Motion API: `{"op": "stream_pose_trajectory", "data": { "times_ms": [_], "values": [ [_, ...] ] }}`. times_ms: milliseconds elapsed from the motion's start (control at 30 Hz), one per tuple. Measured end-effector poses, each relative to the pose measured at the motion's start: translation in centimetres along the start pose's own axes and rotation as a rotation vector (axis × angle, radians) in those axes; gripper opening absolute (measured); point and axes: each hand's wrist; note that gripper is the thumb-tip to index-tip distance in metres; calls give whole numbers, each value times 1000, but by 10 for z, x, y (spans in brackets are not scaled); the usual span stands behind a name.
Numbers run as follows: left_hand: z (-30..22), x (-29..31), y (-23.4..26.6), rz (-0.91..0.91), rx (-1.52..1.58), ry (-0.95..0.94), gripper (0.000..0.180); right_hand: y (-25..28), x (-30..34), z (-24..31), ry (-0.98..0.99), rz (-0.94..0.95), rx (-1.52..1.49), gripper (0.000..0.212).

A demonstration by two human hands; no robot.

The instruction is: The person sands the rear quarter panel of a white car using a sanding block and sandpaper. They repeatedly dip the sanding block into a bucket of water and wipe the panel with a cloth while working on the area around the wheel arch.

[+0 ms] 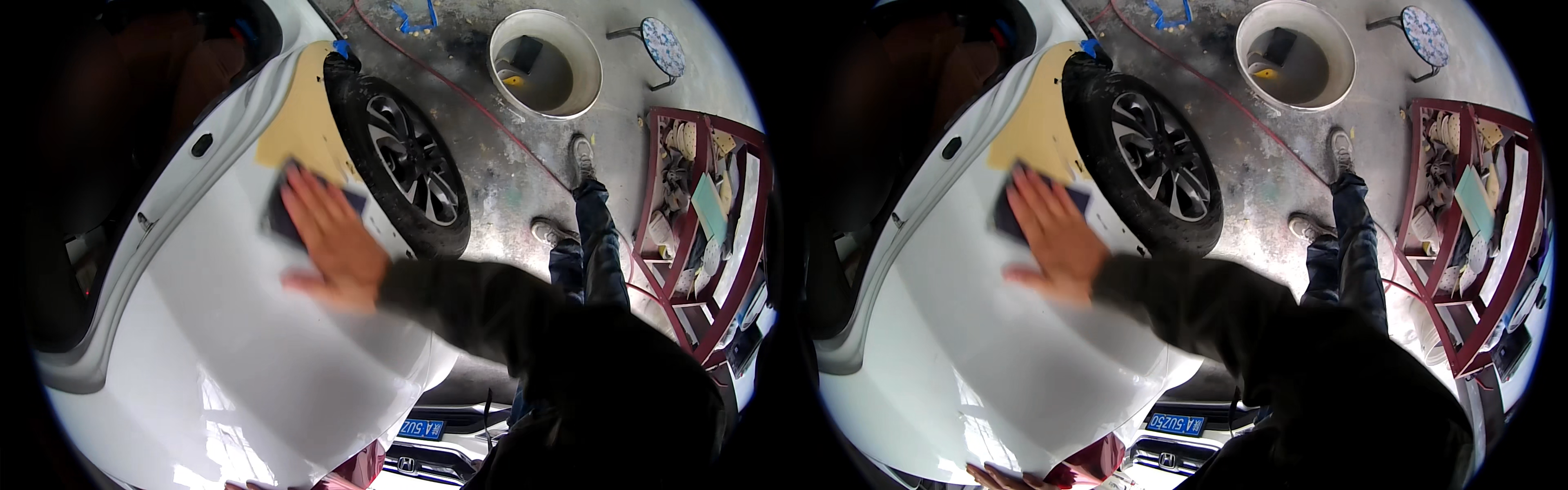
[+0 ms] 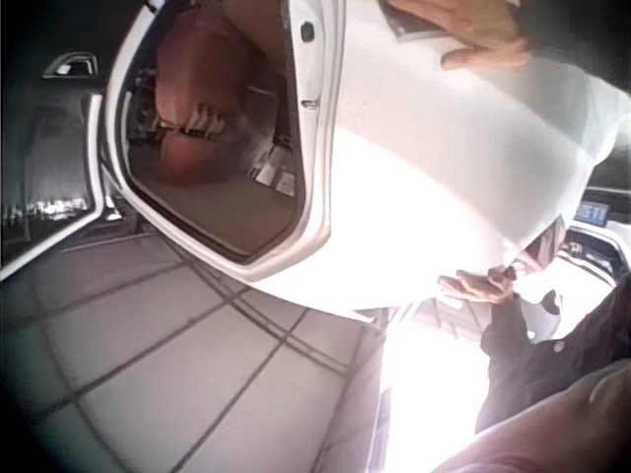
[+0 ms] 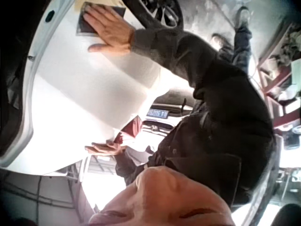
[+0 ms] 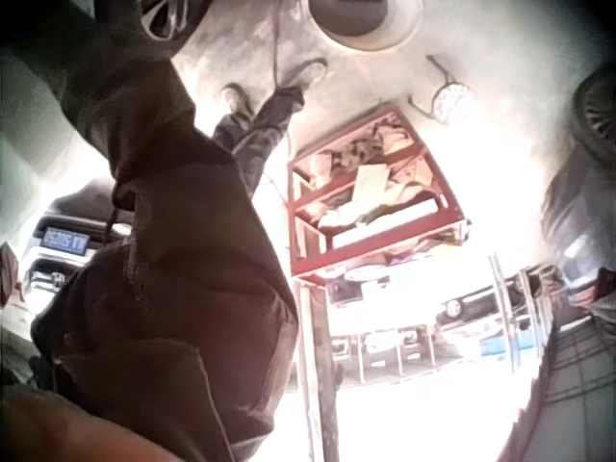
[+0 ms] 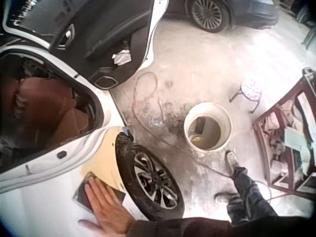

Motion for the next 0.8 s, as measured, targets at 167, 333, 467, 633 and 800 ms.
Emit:
{"op": "stream_pose_trajectory", "data": {
  "times_ms": [167, 333, 467, 633, 800],
  "values": [
    [4, -5, -2, 11, 5, -8, 70, -18, 154, 31, -124, 278, 29, 115],
    [-4, 0, 8, 14, 12, -8, 71, 9, -5, -19, -22, -26, 49, 95],
    [-3, -6, 5, 16, 68, -1, 70, -24, 127, 34, -212, 47, 11, 97],
    [-5, -6, 3, 6, 49, 4, 71, -28, 92, 37, -405, -132, -20, 93],
    [-4, -3, 1, -26, 35, -19, 71, -14, 71, 29, -463, -141, -46, 93]
  ]
}}
Point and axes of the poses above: each hand's wrist, its own x-axis away from the middle knuckle, its own y-axis out of the back of the hand, z = x × y, and after that the axes turned 3 degrees about -x, right-handed
